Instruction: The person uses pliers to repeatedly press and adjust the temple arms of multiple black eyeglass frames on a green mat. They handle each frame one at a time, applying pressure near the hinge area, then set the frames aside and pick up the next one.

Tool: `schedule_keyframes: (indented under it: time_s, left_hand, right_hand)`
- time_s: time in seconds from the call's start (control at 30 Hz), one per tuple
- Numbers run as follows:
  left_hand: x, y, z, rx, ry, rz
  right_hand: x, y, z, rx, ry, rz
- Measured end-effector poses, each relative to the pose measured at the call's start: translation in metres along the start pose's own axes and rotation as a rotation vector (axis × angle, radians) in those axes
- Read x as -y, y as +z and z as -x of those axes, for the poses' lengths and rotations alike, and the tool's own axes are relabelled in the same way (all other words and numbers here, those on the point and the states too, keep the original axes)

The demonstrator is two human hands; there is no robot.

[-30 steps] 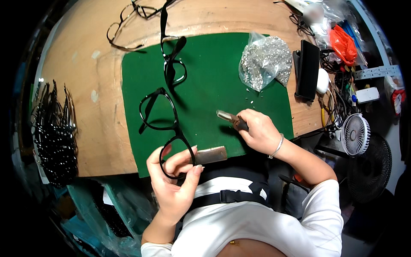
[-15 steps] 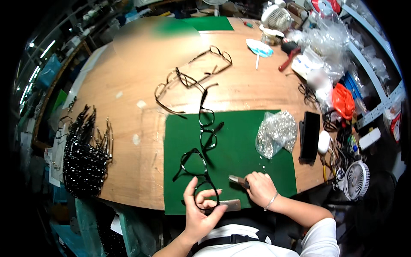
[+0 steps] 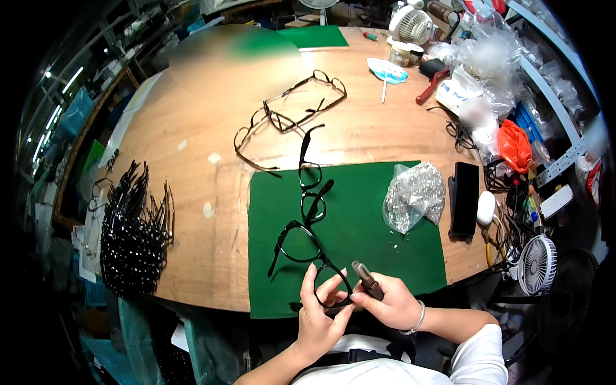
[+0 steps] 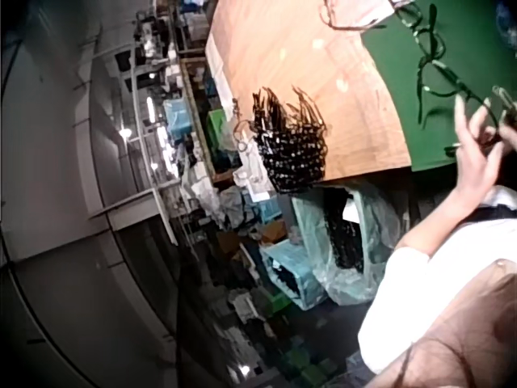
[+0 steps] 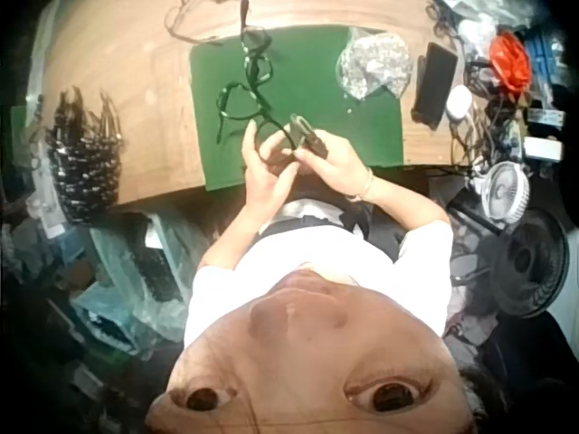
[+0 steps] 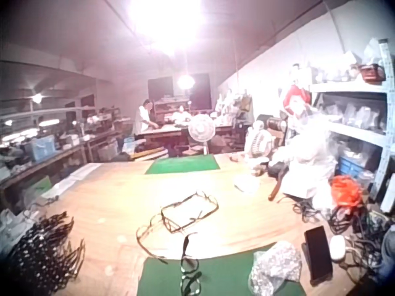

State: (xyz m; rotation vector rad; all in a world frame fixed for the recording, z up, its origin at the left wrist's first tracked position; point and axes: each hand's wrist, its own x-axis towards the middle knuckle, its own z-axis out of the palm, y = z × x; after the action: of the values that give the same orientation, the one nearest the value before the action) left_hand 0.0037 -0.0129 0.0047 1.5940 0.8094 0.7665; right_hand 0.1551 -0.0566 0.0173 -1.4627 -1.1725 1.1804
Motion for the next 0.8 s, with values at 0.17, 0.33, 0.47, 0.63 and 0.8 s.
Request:
schedule_keyframes:
  time_s: [0.17,0.33,0.47,0.63,0.8]
  left_hand:
    - [0.006,0.006,-0.005,-0.056,-0.086,0.276]
    - [0.008,0.004,-0.001,-0.077,0.01,0.157]
    - [0.008,0.006,-0.004,-0.1,0.097,0.041]
    - [0.008,0.007,-0.003,-0.058,0.131,-0.006]
    - [0.002,-0.007,-0.01,0.183,0.019,0.099]
  right_hand:
    - [0.0,0.001,-0.001,-0.021,0.166,-0.303]
    - [0.009,0.0,-0.003,0.048,0.244,-0.389]
    - [0.007,0.004,0.001,-0.006,0.173,-0.296]
    - [0.004,0.002,-0.001,0.03,0.235,-0.405]
    - [0.012,-0.011,-0.007,0.215,0.352,-0.506]
